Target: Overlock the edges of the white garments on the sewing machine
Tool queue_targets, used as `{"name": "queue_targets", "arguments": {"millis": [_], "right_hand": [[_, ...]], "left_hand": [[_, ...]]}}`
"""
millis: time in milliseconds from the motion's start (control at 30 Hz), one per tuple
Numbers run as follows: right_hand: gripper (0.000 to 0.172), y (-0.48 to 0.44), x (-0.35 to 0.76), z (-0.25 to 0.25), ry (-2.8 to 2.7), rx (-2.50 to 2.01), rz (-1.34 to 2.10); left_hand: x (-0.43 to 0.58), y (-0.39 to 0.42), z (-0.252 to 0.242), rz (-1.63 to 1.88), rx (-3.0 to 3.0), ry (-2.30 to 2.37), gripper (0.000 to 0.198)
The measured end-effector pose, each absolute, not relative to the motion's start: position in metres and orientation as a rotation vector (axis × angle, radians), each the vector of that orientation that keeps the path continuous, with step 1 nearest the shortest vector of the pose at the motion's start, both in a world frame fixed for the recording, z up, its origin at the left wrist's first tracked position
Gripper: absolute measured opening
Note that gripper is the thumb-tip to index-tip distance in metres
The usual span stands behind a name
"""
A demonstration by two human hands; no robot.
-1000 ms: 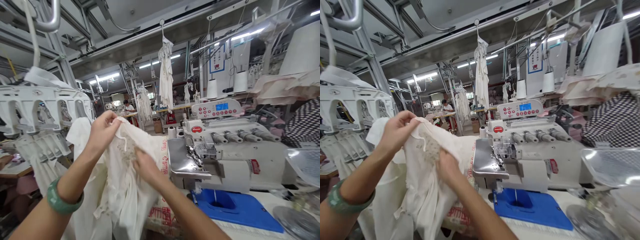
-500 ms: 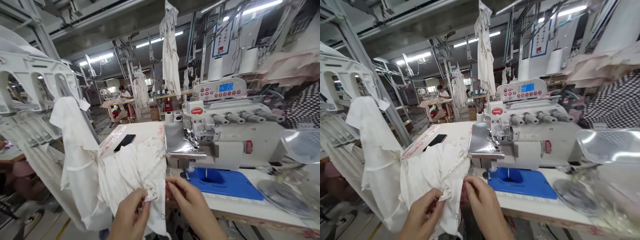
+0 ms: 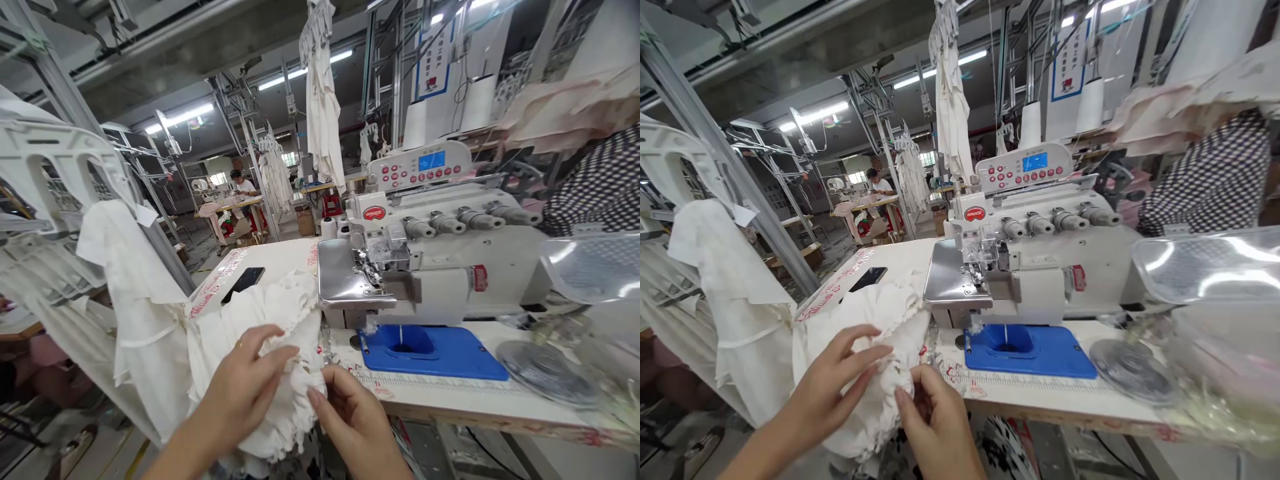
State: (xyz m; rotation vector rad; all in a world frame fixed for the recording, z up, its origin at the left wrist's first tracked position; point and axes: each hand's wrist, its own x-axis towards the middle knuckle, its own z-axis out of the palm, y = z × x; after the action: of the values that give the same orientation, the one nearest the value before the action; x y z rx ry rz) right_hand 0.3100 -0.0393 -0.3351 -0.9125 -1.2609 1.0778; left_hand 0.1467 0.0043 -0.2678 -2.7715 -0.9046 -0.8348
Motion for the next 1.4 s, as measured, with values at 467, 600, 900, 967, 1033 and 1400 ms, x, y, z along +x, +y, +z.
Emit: {"name": "queue_targets", "arguments": {"millis": [467,600,900,967,1033,1400], "right_hand": [[0.017,0.000,0.331,-0.260,-1.367,-0.937,-0.375],[0.016,-0.002,0.320,-0.280,-1.318,-0.960,-0.313],[0.024,-0.024,0.255,-0.333,-1.199,-0.949,0.031],[0.027,-0.021,0.250,-0.339,-1.206,-0.988,0.068],[0.028,-0.018,0.255,-0.340,-1.213,-0.985,0.095],[0.031,-0.013,0.299,-0.300,-1.347,-0.751,0.141]], "left_hand": [[0.154,0.054,-0.145,-1.076,-2.868,-0.350,0.028],[0.141,0.040,-0.174,-0.983,-2.693,-0.367,0.029],[0.110,0.013,-0.231,-0.855,-2.598,-0.496,0.031],[0.108,0.009,-0.224,-0.888,-2.588,-0.519,0.037],[0.105,0.006,-0.217,-0.927,-2.575,-0.540,0.040],[0.083,0.018,-0.208,-1.112,-2.433,-0.686,0.047]]}}
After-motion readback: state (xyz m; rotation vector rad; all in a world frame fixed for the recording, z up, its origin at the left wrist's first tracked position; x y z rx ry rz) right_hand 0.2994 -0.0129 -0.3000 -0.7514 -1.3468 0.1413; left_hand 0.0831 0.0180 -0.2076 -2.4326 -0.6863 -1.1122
